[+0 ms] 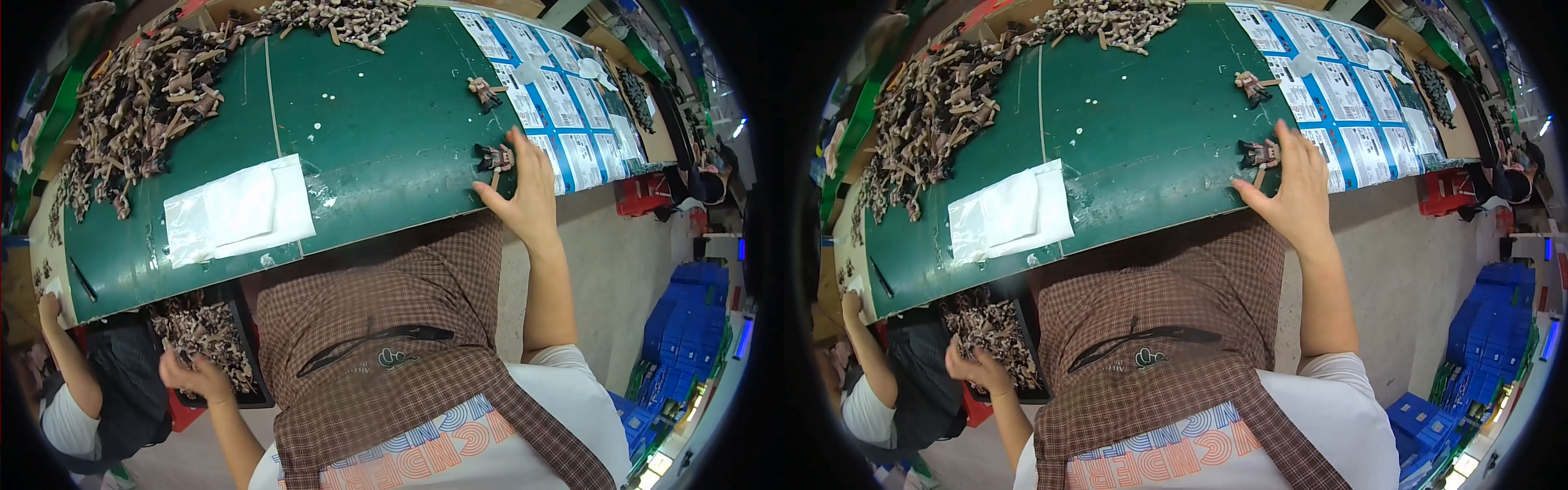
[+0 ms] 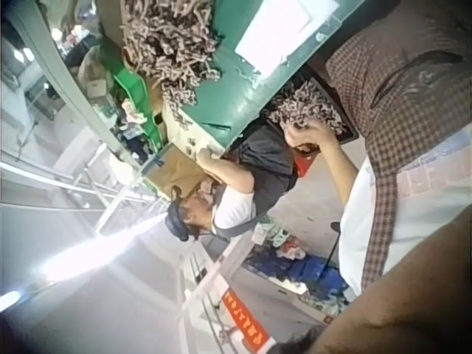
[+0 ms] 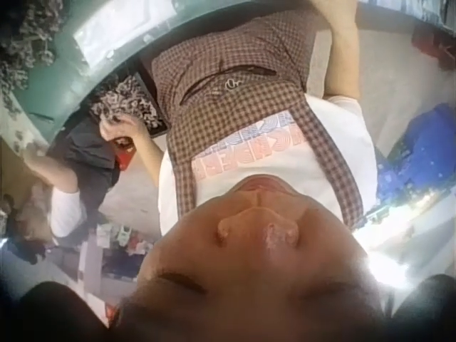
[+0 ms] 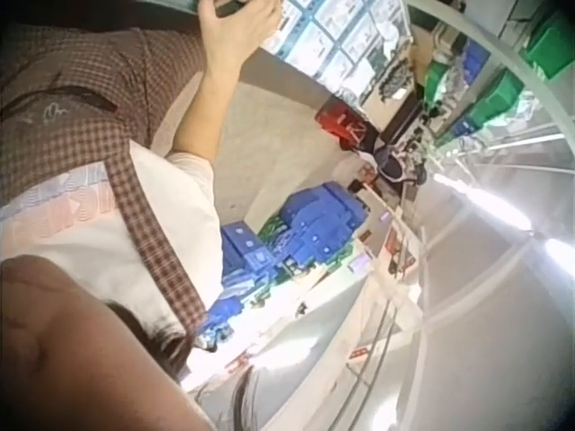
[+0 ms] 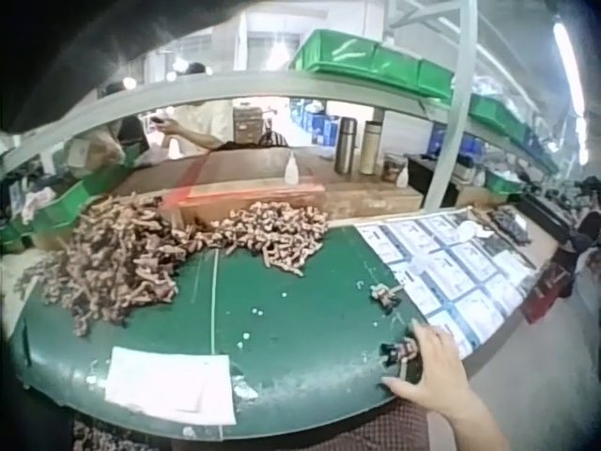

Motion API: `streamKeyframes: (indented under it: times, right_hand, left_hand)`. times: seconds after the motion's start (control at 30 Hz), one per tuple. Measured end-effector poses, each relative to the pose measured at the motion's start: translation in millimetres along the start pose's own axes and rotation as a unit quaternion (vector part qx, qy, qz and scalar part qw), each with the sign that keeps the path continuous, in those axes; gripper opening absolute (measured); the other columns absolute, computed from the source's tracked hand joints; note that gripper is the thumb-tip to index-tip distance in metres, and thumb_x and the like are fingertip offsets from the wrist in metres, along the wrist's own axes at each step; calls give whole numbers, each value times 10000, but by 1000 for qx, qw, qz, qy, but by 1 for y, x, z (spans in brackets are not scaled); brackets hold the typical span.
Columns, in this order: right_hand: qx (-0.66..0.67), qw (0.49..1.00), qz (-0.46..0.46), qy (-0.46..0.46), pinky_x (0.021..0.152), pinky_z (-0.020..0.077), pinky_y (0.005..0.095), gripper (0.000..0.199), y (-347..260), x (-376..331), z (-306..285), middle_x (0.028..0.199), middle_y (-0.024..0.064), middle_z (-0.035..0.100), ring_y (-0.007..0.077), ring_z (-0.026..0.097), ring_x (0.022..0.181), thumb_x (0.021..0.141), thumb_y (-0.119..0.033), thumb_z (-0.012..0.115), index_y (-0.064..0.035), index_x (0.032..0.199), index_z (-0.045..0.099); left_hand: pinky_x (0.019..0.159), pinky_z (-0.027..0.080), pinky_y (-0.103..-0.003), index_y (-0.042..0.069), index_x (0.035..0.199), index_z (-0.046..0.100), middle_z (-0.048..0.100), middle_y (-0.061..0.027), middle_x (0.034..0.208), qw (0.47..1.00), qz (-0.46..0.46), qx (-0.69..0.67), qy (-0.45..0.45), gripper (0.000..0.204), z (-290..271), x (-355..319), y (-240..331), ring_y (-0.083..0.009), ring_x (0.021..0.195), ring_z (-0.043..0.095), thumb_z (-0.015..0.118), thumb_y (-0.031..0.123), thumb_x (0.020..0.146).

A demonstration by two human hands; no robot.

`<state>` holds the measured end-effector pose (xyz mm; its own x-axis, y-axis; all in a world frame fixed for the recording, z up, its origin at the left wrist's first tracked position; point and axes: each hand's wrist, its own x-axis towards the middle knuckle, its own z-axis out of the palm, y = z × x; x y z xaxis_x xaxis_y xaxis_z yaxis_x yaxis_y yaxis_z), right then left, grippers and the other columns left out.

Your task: The person assembles toy figurines by attaching parts together by hand, wipes them with a cloth, lines the figurines up on the table, and applies glue to them using a squeeze bottle.

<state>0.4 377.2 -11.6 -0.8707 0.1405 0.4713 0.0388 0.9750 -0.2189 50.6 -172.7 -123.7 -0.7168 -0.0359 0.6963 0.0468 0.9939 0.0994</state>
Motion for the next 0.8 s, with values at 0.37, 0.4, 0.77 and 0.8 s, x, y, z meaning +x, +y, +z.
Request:
streamKeyframes:
  times: [0.37, 0.4, 0.77, 0.8]
  right_hand:
    - [332, 909, -104, -229, 981, 425, 397, 717, -55, 23, 0, 1205, 164, 570, 330, 543, 1104, 701, -77, 715, -16, 1362, 445]
    - [344, 885, -149, -277, 990, 424, 410, 726, -65, 25, -7, 1222, 167, 571, 333, 534, 1139, 698, -106, 736, -16, 1361, 454]
    - [110, 983, -140, -54, 843, 507, 384, 332, -64, 191, 115, 1052, 149, 636, 329, 624, 963, 854, -240, 661, -29, 1109, 636]
    - [113, 982, -143, -53, 843, 507, 384, 332, -62, 201, 129, 1052, 149, 636, 329, 624, 963, 854, -240, 661, -29, 1109, 636]
  left_hand:
    - [943, 464, -389, 56, 1405, 363, 499, -119, 1319, 335, -335, -728, -495, 490, 15, 122, 283, -224, 1115, 559, 367, 380, 1037]
    - [943, 464, -389, 56, 1405, 363, 499, -119, 1319, 334, -333, -729, -495, 490, 14, 129, 285, -224, 1115, 559, 367, 380, 1037]
    - [941, 448, -343, 86, 1460, 265, 442, -146, 1392, 251, -343, -736, -527, 540, -14, 121, 249, -259, 1237, 500, 507, 156, 982]
    - [960, 440, -343, 84, 1458, 266, 399, -140, 1427, 279, -314, -743, -521, 595, -19, 119, 245, -262, 1273, 472, 542, 52, 931]
